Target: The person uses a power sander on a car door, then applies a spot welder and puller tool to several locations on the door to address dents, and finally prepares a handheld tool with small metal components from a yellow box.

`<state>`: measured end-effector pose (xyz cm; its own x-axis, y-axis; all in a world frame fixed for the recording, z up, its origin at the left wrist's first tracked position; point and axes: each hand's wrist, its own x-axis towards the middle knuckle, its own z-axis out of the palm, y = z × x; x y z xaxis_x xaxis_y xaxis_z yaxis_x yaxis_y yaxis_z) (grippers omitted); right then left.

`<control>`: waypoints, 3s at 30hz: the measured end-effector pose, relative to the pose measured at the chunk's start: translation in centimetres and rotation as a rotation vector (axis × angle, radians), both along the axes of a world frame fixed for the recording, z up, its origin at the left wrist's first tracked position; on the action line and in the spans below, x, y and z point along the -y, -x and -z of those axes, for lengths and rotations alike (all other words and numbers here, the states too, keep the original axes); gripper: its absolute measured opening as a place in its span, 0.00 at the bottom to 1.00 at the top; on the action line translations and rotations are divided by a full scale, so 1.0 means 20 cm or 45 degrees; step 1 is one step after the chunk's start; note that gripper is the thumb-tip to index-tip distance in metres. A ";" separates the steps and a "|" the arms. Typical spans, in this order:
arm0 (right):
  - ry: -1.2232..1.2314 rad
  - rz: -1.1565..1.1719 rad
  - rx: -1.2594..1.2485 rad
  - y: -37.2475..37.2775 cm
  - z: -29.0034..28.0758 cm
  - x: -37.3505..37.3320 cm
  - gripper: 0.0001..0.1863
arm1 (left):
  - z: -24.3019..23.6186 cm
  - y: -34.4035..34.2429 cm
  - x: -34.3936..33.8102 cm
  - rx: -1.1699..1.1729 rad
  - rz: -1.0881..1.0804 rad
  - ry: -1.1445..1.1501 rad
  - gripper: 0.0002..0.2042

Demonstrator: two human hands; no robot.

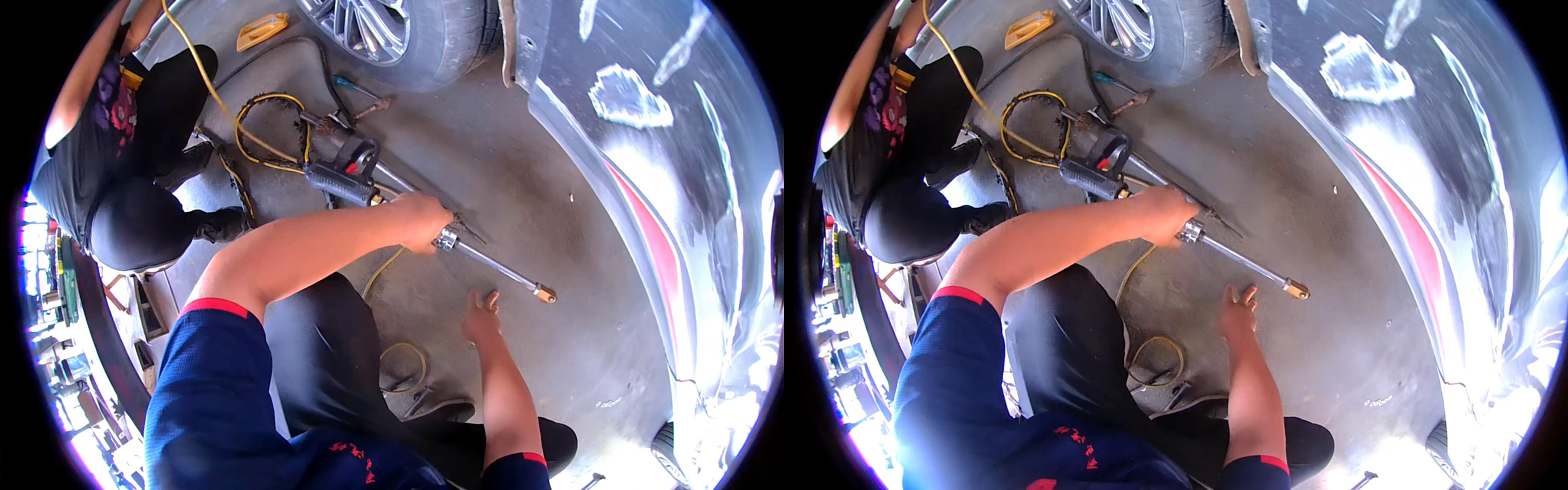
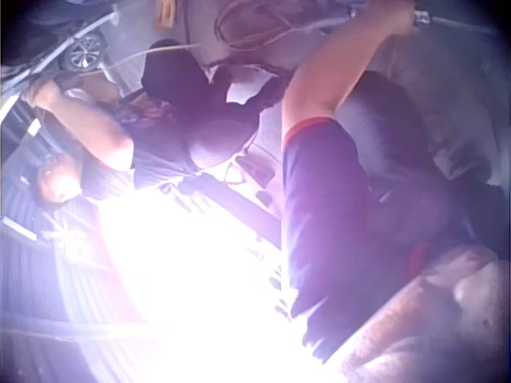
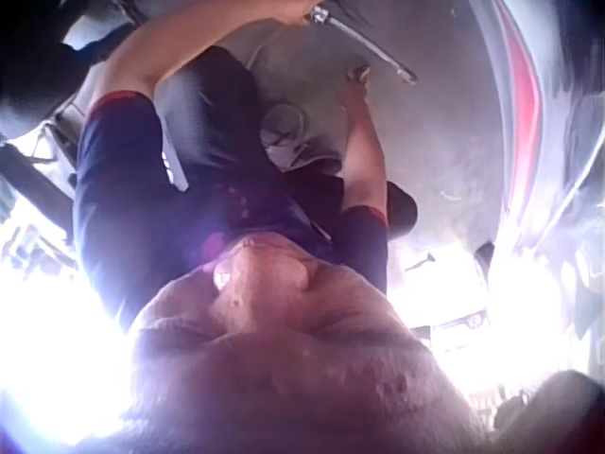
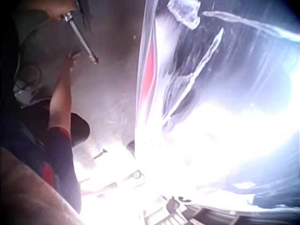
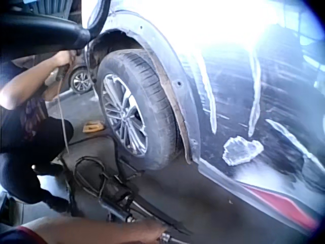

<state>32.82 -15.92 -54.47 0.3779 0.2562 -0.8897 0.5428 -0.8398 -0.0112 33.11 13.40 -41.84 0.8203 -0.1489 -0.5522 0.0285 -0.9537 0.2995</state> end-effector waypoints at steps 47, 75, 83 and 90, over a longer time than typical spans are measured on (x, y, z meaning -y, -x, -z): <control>-1.420 3.414 -0.254 0.06 -0.12 0.78 0.20 | 0.65 0.35 -0.54 0.495 0.102 -0.443 0.20; -1.244 3.308 -0.067 0.24 0.05 0.84 0.24 | 0.31 0.48 -1.52 -0.432 -0.680 -0.911 0.18; -1.300 3.376 -0.274 0.40 -0.05 0.68 0.24 | 0.94 -0.03 -1.35 0.456 -0.856 -0.456 0.34; -1.308 3.427 -0.228 0.46 -0.14 0.61 0.21 | 0.82 -0.01 -1.33 0.103 -0.565 -0.633 0.22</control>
